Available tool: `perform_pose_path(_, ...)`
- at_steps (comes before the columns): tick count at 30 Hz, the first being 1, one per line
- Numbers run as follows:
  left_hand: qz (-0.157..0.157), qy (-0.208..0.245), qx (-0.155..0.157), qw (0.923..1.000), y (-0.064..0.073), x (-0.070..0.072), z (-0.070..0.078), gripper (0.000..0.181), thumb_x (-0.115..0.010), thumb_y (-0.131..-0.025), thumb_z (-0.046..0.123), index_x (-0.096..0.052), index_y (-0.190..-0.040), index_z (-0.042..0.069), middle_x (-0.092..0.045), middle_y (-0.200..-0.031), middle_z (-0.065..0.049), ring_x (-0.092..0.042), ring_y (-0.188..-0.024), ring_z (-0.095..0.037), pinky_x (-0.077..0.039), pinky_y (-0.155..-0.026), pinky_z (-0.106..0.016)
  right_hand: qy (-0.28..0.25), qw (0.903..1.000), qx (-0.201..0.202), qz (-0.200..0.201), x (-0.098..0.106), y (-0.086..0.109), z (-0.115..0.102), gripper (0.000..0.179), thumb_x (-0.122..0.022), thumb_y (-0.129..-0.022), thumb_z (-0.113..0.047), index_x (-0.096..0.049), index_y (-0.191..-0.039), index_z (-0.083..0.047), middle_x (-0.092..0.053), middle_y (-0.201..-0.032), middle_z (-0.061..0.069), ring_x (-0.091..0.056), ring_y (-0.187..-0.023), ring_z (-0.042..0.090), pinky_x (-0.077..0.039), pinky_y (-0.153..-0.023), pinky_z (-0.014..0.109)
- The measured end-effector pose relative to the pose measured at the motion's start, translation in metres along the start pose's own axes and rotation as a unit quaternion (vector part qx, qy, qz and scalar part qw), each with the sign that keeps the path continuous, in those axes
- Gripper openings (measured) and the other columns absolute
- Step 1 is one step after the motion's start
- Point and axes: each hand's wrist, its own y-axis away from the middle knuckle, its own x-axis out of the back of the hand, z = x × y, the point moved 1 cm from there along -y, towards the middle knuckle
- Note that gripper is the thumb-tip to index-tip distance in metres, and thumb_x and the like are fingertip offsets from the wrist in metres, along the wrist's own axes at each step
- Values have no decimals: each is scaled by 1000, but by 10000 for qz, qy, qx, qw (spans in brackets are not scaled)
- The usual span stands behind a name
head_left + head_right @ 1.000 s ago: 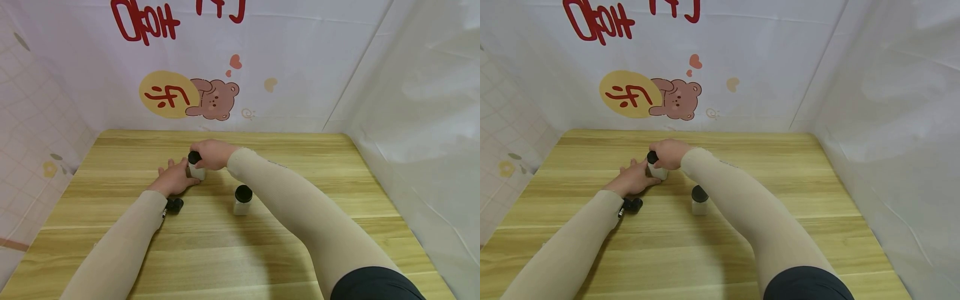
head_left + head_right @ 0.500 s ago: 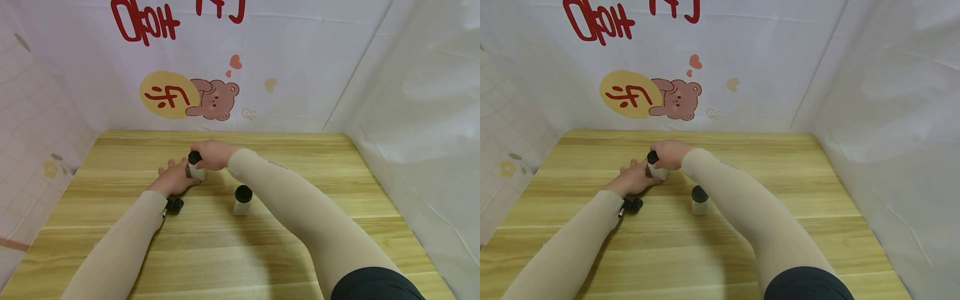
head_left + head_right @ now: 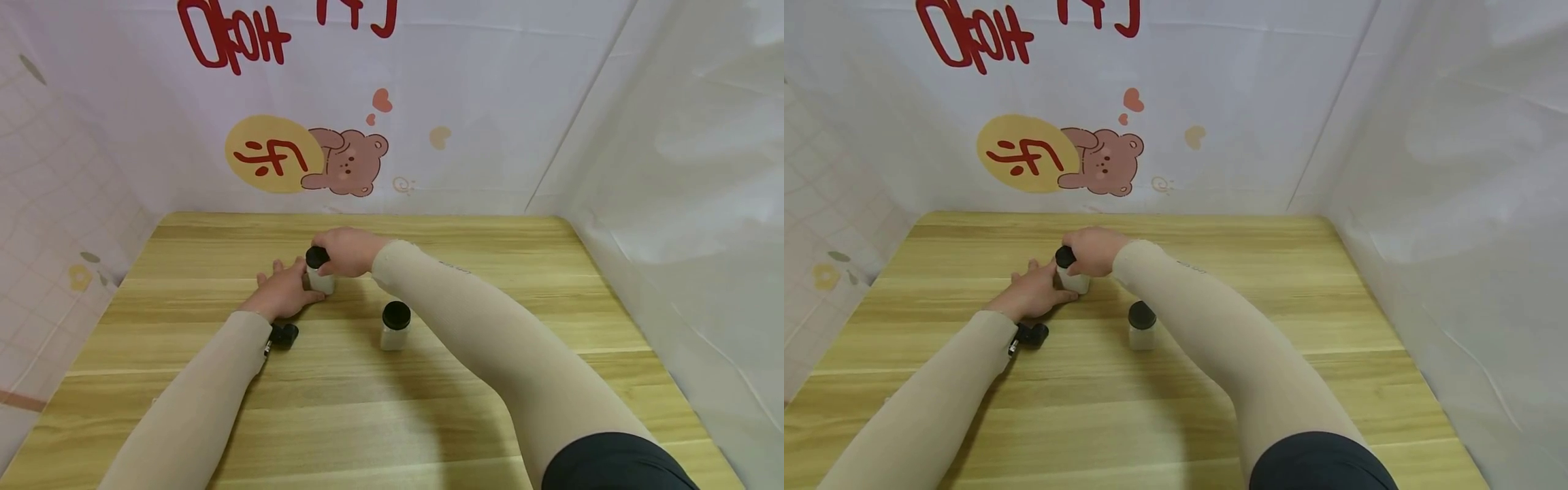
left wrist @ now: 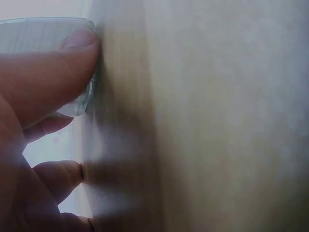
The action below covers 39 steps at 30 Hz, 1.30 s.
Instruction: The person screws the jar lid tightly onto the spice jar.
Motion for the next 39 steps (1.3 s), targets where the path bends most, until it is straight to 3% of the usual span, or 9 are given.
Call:
perform_pose_path(6,-26,-26,99,9999,0,0,1,93,-70,-101,46,-19,-168,7,-17,-172,-29,9,-156,-61,3,-117,-84,-176,9998,29,101,11,9,15,59,-56,-110,-41,-45,-159,-10,-53,-158,8,-56,-142,22,-43,-120,36)
perform_pose_path(15,38,-37,121,9999,-2,0,3,88,-71,-100,44,-27,-164,3,-24,-171,-29,6,-157,-60,2,-118,-82,-508,9949,-105,862,25,34,48,48,-51,-113,-33,-51,-154,-8,-58,-152,12,-57,-140,27,-46,-117,42)
perform_pose_path(27,89,-46,111,9999,-4,-2,-1,90,-71,-100,44,-25,-165,3,-23,-171,-29,7,-158,-59,3,-119,-81,-887,9755,-759,1865,24,89,107,40,-51,-112,-27,-59,-145,-4,-62,-145,16,-57,-137,33,-45,-116,49)
perform_pose_path(30,82,-44,128,9999,-4,-2,0,90,-71,-100,44,-24,-166,3,-23,-171,-29,8,-158,-59,3,-119,-81,-897,9759,-894,1778,13,104,123,43,-54,-111,-29,-59,-144,-2,-62,-144,18,-56,-137,36,-45,-116,52)
perform_pose_path(39,103,-21,134,9999,-4,-5,0,89,-71,-100,45,-26,-166,6,-20,-172,-28,7,-158,-59,4,-120,-81,-699,9877,-1175,754,-38,141,156,59,-66,-104,-43,-58,-148,-5,-61,-147,21,-58,-136,40,-47,-114,57)
